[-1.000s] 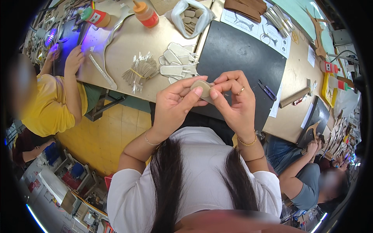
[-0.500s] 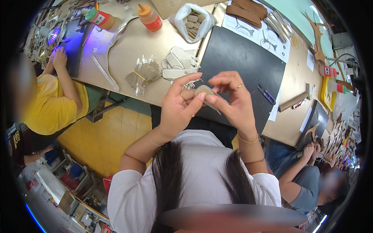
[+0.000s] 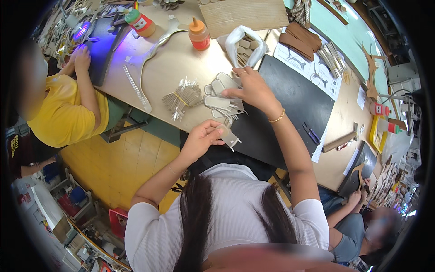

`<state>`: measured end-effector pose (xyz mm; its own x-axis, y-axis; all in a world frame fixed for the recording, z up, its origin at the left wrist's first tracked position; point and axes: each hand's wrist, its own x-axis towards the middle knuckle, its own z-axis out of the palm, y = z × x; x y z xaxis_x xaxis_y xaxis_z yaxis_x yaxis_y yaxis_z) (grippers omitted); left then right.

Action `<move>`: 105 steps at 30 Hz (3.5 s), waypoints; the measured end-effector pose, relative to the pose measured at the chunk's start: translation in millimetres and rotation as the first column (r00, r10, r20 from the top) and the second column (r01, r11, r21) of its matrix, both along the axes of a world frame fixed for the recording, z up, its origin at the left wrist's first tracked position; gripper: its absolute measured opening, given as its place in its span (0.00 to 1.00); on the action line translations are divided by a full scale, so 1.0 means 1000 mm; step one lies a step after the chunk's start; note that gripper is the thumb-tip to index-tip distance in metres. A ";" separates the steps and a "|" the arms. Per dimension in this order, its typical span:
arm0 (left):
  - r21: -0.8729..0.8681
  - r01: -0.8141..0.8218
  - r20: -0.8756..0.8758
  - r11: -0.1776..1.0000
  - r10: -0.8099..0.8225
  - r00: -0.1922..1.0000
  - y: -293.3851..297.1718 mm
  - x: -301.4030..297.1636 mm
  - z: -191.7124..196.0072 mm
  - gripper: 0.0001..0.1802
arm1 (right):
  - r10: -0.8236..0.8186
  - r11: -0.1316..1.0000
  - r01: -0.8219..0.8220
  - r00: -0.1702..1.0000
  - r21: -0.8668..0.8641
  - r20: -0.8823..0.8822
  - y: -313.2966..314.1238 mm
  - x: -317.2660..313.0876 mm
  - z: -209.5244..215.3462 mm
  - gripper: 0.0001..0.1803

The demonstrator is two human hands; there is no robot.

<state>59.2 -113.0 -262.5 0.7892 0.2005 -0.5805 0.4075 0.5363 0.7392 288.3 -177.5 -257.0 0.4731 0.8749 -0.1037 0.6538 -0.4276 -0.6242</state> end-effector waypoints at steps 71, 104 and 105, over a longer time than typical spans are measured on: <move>0.930 -0.168 0.298 0.327 -0.402 0.866 -0.042 0.126 -0.015 0.15 | -0.207 0.975 0.071 0.622 0.209 0.755 0.151 0.216 -0.028 0.12; 0.250 -0.076 0.259 0.965 0.009 0.966 -0.021 0.105 -0.009 0.08 | -0.142 0.682 0.630 0.611 0.370 -0.778 -0.159 -0.016 0.017 0.04; 0.215 -0.101 0.285 0.971 0.036 0.958 -0.019 0.104 -0.011 0.08 | -0.116 0.675 0.634 0.597 0.378 -0.794 -0.157 -0.021 0.016 0.04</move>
<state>163.2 -131.5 -273.0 0.8919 0.3595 -0.2744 0.1376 0.3622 0.9219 266.9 -334.7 -241.3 0.7859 0.6112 -0.0942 -0.1878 0.0906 -0.9780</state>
